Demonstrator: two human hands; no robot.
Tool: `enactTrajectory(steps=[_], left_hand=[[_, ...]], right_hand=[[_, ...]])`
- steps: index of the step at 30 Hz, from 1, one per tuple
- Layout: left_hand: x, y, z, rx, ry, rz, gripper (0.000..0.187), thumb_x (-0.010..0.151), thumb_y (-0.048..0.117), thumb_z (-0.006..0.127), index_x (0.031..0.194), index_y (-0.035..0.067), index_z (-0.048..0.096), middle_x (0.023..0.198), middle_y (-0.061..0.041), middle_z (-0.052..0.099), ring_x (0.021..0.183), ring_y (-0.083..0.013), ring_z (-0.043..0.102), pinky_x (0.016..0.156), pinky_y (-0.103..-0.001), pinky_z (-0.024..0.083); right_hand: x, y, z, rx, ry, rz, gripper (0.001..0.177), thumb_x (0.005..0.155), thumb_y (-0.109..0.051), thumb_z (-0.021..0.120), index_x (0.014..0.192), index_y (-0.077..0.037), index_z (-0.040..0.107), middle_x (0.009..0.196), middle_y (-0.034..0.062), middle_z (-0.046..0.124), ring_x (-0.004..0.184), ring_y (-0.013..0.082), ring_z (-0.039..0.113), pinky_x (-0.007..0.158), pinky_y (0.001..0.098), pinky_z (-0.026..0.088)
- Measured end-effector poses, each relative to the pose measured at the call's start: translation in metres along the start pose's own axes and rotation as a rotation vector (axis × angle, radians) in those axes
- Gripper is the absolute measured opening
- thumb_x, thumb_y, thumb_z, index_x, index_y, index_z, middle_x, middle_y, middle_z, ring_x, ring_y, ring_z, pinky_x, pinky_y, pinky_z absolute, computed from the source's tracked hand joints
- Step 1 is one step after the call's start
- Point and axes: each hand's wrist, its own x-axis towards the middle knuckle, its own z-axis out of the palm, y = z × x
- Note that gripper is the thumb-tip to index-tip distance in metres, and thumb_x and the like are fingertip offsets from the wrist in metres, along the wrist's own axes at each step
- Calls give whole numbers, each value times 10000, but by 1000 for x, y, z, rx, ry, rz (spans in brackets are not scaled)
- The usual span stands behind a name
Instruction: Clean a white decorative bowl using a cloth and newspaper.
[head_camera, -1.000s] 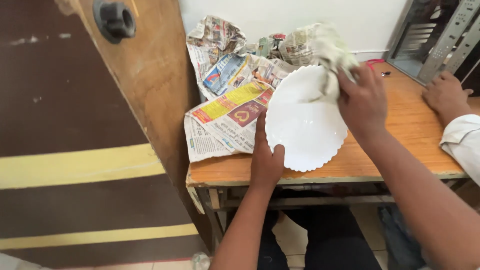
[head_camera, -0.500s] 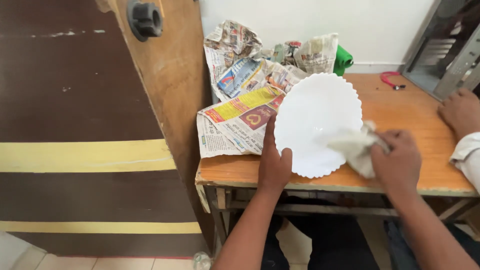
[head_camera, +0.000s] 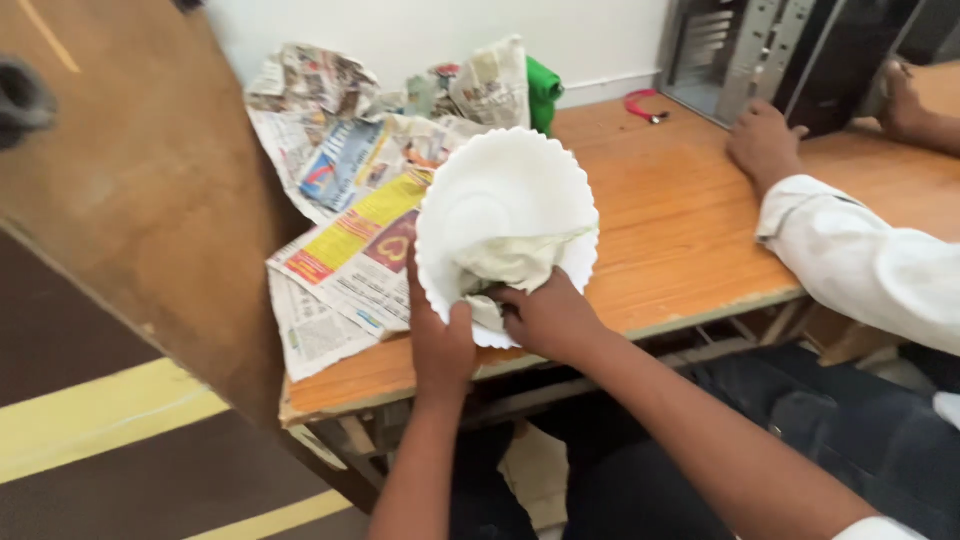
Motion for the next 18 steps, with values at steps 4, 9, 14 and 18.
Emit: enactTrajectory(steps=[4, 9, 14, 18], left_hand=[[-3, 15, -2, -4, -7, -38, 814, 834, -53, 424, 1620, 23, 227, 1597, -231, 428, 1454, -319, 474, 1196, -379, 367], [-3, 18, 0, -26, -23, 16, 845, 818, -58, 426, 1629, 40, 212, 1612, -227, 414, 1471, -314, 453, 1209, -378, 346], [0, 19, -2, 55, -36, 91, 824, 843, -40, 451, 1631, 41, 225, 1620, -228, 425, 1495, -315, 442, 1231, -379, 339], [-4, 24, 1, 71, -12, -49, 841, 813, -8, 453, 1618, 44, 214, 1582, -211, 444, 1431, -303, 500, 1173, -373, 393]], right_hand=[[-10, -13, -37, -44, -87, -63, 286, 837, -396, 757, 988, -156, 794, 1097, 142, 725, 1057, 392, 636, 925, 529, 474], [-3, -2, -50, -405, -60, 50, 347, 783, -392, 734, 1018, -138, 732, 1071, 139, 687, 1035, 356, 620, 860, 518, 460], [49, 34, -24, -234, 230, 102, 279, 890, -256, 727, 1087, -76, 648, 1071, 117, 686, 1058, 345, 624, 909, 474, 479], [86, 19, 0, 352, 595, 161, 373, 960, -165, 691, 1267, 15, 578, 1245, 209, 651, 1170, 376, 634, 969, 440, 509]])
